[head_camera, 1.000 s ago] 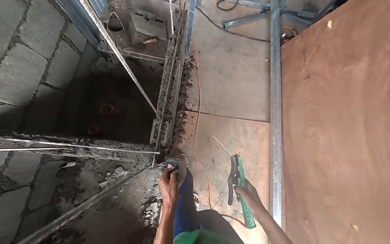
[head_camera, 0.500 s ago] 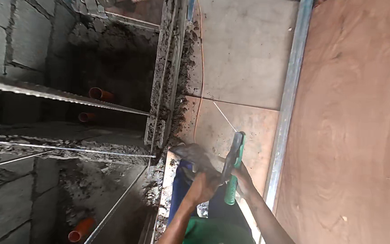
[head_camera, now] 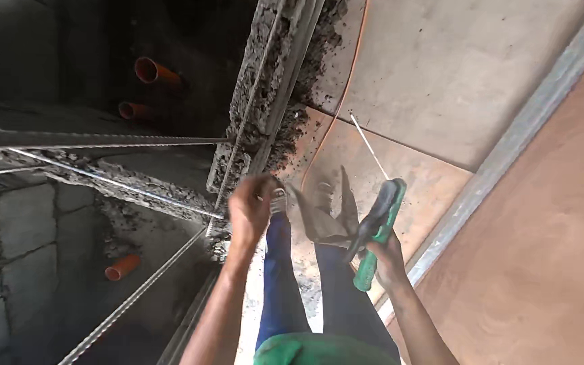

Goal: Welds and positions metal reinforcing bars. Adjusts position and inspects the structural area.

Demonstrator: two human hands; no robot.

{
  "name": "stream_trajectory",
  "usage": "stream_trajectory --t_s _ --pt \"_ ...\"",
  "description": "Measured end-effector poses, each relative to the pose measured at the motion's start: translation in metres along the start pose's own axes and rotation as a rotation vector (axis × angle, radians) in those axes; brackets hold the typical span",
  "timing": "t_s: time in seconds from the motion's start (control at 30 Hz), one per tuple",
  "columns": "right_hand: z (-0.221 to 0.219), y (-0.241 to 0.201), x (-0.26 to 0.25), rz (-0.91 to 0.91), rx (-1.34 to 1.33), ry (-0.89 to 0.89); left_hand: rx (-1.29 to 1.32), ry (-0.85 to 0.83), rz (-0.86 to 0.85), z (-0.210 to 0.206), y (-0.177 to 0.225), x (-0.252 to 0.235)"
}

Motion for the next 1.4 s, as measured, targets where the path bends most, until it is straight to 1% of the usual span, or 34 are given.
stream_trajectory --t_s 0.07,0.17,0.27,0.47,0.7,0.9,0.97,1.03,1.1,1.2,1.3,1.4 --pt "0.016 0.001 -0.009 -0.019 0.044 0.005 -0.243 0.173 0.059 0.027 -0.03 -0.017" --pt "0.031 -0.007 -0.018 -0.061 0.111 0.014 -0.456 0.239 0.23 0.037 -0.068 -0.035" --pt "0.039 -0.019 -0.022 -0.047 0.153 -0.001 -0.56 0.264 0.248 0.036 -0.085 -0.039" --pt "0.045 -0.03 -0.03 -0.029 0.21 -0.027 -0.565 0.278 0.174 0.035 -0.086 -0.037" --pt "0.048 -0.016 -0.028 -0.089 0.223 -0.007 -0.539 0.289 0.138 0.031 -0.085 -0.034" --pt "0.045 -0.009 -0.029 -0.1 0.206 -0.014 -0.525 0.254 0.105 0.03 -0.082 -0.032" --pt "0.042 -0.009 -0.028 -0.117 0.206 -0.002 -0.485 0.22 0.065 0.029 -0.076 -0.029" --pt "0.038 -0.011 -0.027 -0.121 0.216 0.003 -0.442 0.239 0.09 0.034 -0.077 -0.033" --pt "0.033 -0.011 -0.028 -0.103 0.217 -0.011 -0.414 0.308 0.175 0.044 -0.082 -0.048" --pt "0.027 -0.009 -0.029 -0.097 0.217 -0.025 -0.466 0.401 0.242 0.052 -0.081 -0.07" --pt "0.023 -0.008 -0.029 -0.107 0.214 -0.011 -0.546 0.39 0.254 0.049 -0.079 -0.085" --pt "0.022 -0.007 -0.028 -0.105 0.244 -0.002 -0.572 0.408 0.266 0.047 -0.081 -0.087"
Point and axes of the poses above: each hand's wrist, its own x-axis away from the middle knuckle, its own z-axis out of the back of the hand, y = z × x, the point moved 7 cm from there along -x, towards the middle knuckle, and after that the axes turned 15 degrees about -z, right-handed, at the moved point
